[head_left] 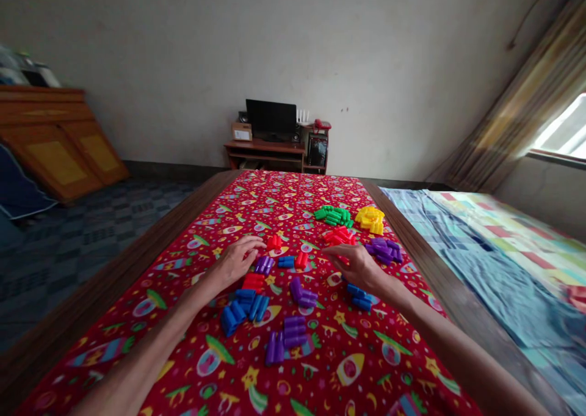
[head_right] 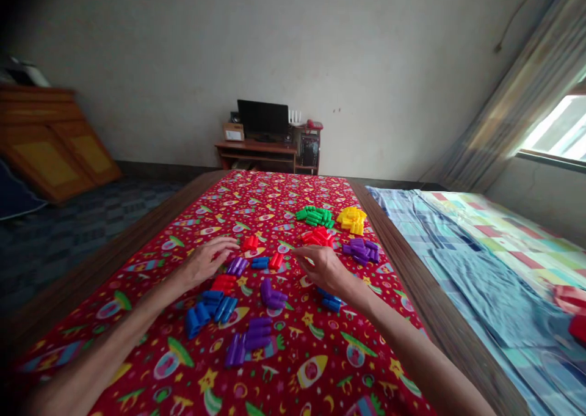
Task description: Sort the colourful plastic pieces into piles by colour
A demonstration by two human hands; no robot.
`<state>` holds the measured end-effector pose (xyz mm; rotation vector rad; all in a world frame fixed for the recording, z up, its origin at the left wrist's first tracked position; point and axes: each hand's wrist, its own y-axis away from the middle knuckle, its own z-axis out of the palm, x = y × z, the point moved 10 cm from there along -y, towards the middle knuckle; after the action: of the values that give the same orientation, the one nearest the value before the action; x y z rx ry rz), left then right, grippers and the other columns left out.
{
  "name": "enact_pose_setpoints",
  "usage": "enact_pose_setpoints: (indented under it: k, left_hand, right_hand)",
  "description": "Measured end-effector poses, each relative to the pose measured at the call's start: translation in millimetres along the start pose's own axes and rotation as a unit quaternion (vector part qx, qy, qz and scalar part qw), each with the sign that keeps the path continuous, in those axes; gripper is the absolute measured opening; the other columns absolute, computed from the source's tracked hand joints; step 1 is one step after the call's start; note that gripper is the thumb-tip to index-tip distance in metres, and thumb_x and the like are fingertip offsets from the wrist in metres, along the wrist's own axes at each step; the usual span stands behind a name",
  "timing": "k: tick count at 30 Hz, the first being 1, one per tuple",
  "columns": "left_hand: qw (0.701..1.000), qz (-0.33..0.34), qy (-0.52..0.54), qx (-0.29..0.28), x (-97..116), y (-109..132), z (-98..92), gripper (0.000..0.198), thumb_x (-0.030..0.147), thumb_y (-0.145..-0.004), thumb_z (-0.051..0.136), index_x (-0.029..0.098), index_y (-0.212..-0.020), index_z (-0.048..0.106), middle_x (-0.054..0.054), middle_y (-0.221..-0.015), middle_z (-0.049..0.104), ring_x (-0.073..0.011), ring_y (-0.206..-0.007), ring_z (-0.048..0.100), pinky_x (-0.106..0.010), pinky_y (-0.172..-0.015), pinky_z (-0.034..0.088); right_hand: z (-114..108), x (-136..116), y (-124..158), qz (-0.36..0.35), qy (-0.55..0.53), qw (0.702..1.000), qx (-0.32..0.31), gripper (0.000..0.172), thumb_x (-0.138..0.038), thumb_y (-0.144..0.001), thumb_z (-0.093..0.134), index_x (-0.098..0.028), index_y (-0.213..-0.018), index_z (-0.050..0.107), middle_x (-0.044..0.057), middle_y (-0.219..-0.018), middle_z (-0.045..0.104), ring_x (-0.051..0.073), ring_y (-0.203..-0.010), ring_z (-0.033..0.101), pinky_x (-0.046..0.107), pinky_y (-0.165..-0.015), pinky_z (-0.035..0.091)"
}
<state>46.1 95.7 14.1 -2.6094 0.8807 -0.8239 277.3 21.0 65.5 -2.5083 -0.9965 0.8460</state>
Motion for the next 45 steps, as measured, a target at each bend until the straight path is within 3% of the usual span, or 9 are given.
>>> enact_pose_setpoints:
  k: [5, 9, 12, 16, 21, 27, 35, 42, 45]
  left_hand:
    - [0.992, 0.003, 0.029, -0.125, -3.0, 12.7, 32.3, 0.042, 0.044, -0.088, 0.053, 0.023, -0.123, 0.061, -0.008, -0.121, 0.064, -0.0235, -0.113, 0.059, -0.037, -0.1, 0.047]
    - [0.996, -0.021, -0.011, -0.087, -9.4, 19.0, 33.0, 0.05, 0.041, -0.084, 0.058, 0.023, -0.13, 0.054, -0.01, -0.128, 0.059, -0.0258, -0.119, 0.055, -0.04, -0.102, 0.045]
    - [0.99, -0.093, -0.077, -0.066, -23.3, 25.3, 16.3, 0.047, 0.045, -0.082, 0.058, 0.018, -0.121, 0.059, -0.013, -0.12, 0.062, -0.0286, -0.114, 0.059, -0.041, -0.096, 0.048]
    - [0.972, -0.12, -0.077, -0.186, -15.7, 45.8, 9.7, 0.041, 0.055, -0.087, 0.05, 0.019, -0.097, 0.066, -0.007, -0.086, 0.07, -0.0249, -0.08, 0.069, -0.035, -0.074, 0.054]
    - [0.978, -0.049, -0.093, -0.18, 8.4, 88.1, 8.1, 0.051, 0.053, -0.077, 0.065, 0.029, -0.121, 0.063, -0.007, -0.116, 0.07, -0.029, -0.103, 0.067, -0.038, -0.087, 0.053]
    - [0.994, -0.029, -0.091, -0.056, 14.2, 112.2, 19.5, 0.044, 0.043, -0.082, 0.061, 0.03, -0.124, 0.063, -0.006, -0.123, 0.068, -0.0259, -0.107, 0.066, -0.036, -0.092, 0.054]
    - [0.997, -0.038, 0.056, -0.022, 78.2, 38.8, -4.1, 0.051, 0.051, -0.084, 0.058, 0.026, -0.128, 0.058, -0.005, -0.122, 0.069, -0.0248, -0.105, 0.067, -0.035, -0.093, 0.054]
    - [0.936, -0.088, 0.337, -0.041, 116.0, -1.8, 64.7, 0.073, 0.057, -0.08, 0.062, 0.018, -0.139, 0.045, -0.014, -0.117, 0.068, -0.0274, -0.1, 0.068, -0.036, -0.081, 0.057]
    - [0.924, -0.094, 0.369, -0.045, 110.1, -5.0, 70.2, 0.075, 0.06, -0.083, 0.057, 0.017, -0.142, 0.041, -0.014, -0.118, 0.067, -0.0248, -0.092, 0.069, -0.035, -0.076, 0.057]
  right_hand:
    - [88.5, -11.5, -50.6, -0.059, 0.052, 0.984, -0.158, 0.013, -0.018, -0.089, 0.058, -0.017, -0.098, 0.067, 0.006, -0.086, 0.07, 0.015, -0.078, 0.063, 0.024, -0.069, 0.047]
    - [135.4, -13.2, -72.6, -0.061, 0.14, 0.969, -0.195, 0.017, -0.007, -0.085, 0.057, -0.014, -0.098, 0.065, 0.007, -0.084, 0.069, 0.016, -0.077, 0.061, 0.024, -0.068, 0.046]
    - [106.7, -18.2, -70.5, -0.071, 0.113, 0.98, -0.146, 0.013, -0.012, -0.088, 0.054, -0.015, -0.096, 0.065, 0.007, -0.084, 0.068, 0.015, -0.077, 0.06, 0.024, -0.071, 0.046]
    - [13.9, 5.2, -29.4, -0.014, 0.07, 0.996, -0.057, 0.02, -0.021, -0.089, 0.056, -0.017, -0.107, 0.065, 0.007, -0.09, 0.07, 0.016, -0.082, 0.064, 0.025, -0.073, 0.047]
    - [-39.7, 56.0, 49.3, 0.11, 0.126, 0.983, -0.071, 0.026, -0.023, -0.085, 0.059, -0.017, -0.108, 0.069, 0.008, -0.086, 0.074, 0.019, -0.072, 0.068, 0.026, -0.063, 0.05]
    - [-31.9, 58.9, 79.5, 0.131, 0.066, 0.988, -0.045, 0.035, -0.038, -0.09, 0.056, -0.02, -0.118, 0.067, 0.011, -0.106, 0.073, 0.025, -0.09, 0.071, 0.035, -0.075, 0.056]
    - [-45.0, 29.6, 64.7, 0.109, 0.042, 0.993, 0.011, 0.029, -0.032, -0.094, 0.049, -0.018, -0.104, 0.072, 0.008, -0.092, 0.076, 0.018, -0.074, 0.07, 0.028, -0.068, 0.055]
    - [19.1, -58.4, 20.5, -0.033, -0.066, 0.997, -0.03, 0.054, -0.025, -0.091, 0.055, -0.021, -0.144, 0.043, 0.014, -0.134, 0.057, 0.023, -0.114, 0.06, 0.034, -0.09, 0.052]
    - [31.4, -58.6, 7.1, -0.044, -0.077, 0.996, -0.018, 0.048, -0.018, -0.093, 0.049, -0.022, -0.141, 0.045, 0.012, -0.125, 0.062, 0.021, -0.107, 0.063, 0.031, -0.086, 0.052]
